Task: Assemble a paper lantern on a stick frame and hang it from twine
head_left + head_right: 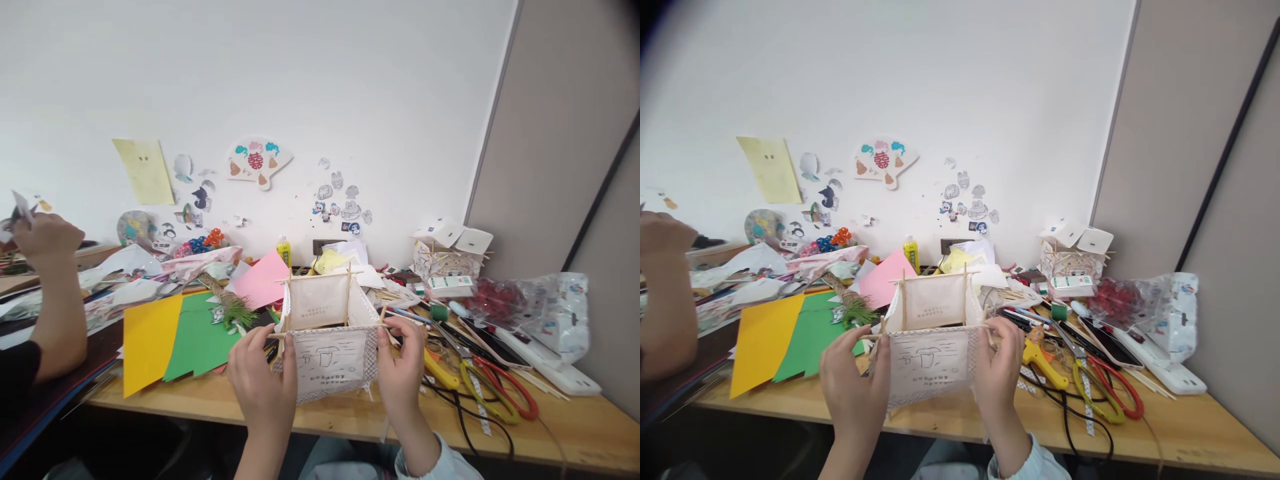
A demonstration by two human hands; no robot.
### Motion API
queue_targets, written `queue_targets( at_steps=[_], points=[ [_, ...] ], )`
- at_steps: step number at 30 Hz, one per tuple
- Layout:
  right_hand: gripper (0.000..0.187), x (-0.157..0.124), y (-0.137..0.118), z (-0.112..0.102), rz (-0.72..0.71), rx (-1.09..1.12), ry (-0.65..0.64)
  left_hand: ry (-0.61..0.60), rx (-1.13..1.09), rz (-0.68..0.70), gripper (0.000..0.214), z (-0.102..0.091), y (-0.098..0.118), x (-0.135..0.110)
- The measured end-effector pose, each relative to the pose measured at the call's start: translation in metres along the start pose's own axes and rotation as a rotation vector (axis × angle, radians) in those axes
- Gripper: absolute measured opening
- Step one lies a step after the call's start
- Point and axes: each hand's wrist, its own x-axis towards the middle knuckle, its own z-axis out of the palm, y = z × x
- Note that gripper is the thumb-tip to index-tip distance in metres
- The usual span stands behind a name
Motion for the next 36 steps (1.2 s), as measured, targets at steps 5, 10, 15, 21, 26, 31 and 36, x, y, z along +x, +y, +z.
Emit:
queue_targets(
  at_steps=[5,10,15,21,26,31,36],
  points=[
    [0.006,0.0,0.001,-0.001,0.012,0.001,0.008,-0.017,-0.008,0.046,0.022,-0.003,-0.003,0.003],
    [0.01,-0.001,0.002,-0.002,-0.012,0.016,0.007,-0.049,-0.022,0.113,0.029,-0.004,-0.01,0.004],
    [0.015,-0.002,0.003,-0.002,-0.007,-0.001,0.018,-0.027,-0.026,0.071,0.027,-0.001,-0.01,0.003],
    [0.007,-0.001,0.008,-0.005,-0.024,-0.002,-0.014,-0.103,-0.125,-0.098,0.034,0.002,-0.021,-0.005],
    [0.015,0.004,0.016,-0.013,-0.051,-0.011,-0.097,-0.171,-0.179,-0.206,0.046,-0.001,-0.039,-0.018],
    [0.056,-0.012,0.03,-0.016,0.1,0.055,-0.182,-0.205,-0.169,-0.177,0.071,-0.002,-0.04,-0.038],
    [0.073,-0.024,0.039,-0.01,0.245,0.084,-0.218,-0.258,-0.129,-0.152,0.063,0.008,-0.035,-0.051]
  ],
)
